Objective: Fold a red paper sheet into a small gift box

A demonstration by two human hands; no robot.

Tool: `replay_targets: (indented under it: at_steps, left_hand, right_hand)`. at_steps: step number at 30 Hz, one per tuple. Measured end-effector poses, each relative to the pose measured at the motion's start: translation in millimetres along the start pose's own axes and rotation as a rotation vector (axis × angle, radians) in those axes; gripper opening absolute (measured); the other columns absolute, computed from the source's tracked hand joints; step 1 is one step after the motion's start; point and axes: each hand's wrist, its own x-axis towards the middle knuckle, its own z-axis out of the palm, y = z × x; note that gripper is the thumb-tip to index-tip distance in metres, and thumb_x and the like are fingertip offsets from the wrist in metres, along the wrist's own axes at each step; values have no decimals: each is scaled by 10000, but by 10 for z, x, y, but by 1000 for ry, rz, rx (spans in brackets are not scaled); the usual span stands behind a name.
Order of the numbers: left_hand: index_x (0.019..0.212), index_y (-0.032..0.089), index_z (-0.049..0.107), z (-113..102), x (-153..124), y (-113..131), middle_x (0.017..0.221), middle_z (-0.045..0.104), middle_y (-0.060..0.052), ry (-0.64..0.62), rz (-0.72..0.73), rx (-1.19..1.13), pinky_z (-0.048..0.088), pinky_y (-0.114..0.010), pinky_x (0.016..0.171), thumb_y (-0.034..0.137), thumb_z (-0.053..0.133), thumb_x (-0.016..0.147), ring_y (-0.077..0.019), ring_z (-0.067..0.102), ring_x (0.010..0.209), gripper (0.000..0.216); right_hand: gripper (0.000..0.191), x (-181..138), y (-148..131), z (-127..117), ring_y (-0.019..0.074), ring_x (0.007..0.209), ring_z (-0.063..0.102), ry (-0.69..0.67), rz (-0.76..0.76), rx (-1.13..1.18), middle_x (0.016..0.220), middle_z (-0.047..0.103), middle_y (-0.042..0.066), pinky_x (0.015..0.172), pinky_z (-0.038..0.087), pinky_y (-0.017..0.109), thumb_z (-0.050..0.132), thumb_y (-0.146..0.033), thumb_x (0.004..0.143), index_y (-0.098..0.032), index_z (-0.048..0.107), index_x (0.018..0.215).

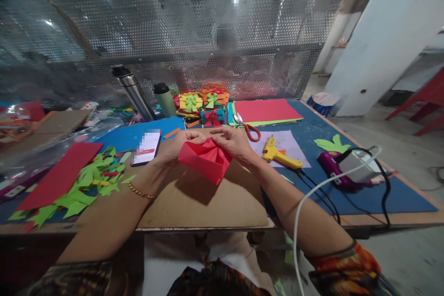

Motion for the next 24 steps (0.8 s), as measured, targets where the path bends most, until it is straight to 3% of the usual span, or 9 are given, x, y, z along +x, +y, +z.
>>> replay_targets:
  at_steps: [6,15,24]
  left_hand:
    - [656,147,682,1,-32,25,622,625,-19,16,4,34,351,-223,517,349,806,663,-109,513,557,237]
    - [664,152,694,12,-35,-1,623,623,-16,-4,28,80,373,-220,531,339,774,713,-109,531,577,210]
    - [665,165,668,-6,-19,-47,648,615,0,-26,53,90,342,-220,511,387,800,724,-94,507,562,265]
  right_hand:
    - [399,16,-5,-3,159,762,662,0,-9,-37,897,782,56,636,496,256,765,-570,761,-202,796,913]
    - [418,6,-54,-1,123,606,568,-36,28,-62,709,709,25,537,405,246,786,-595,713,-184,726,760]
    - [360,-9,-83,3,97,567,511,-22,28,-49,633,636,-14,533,401,241,798,-524,703,-184,678,704]
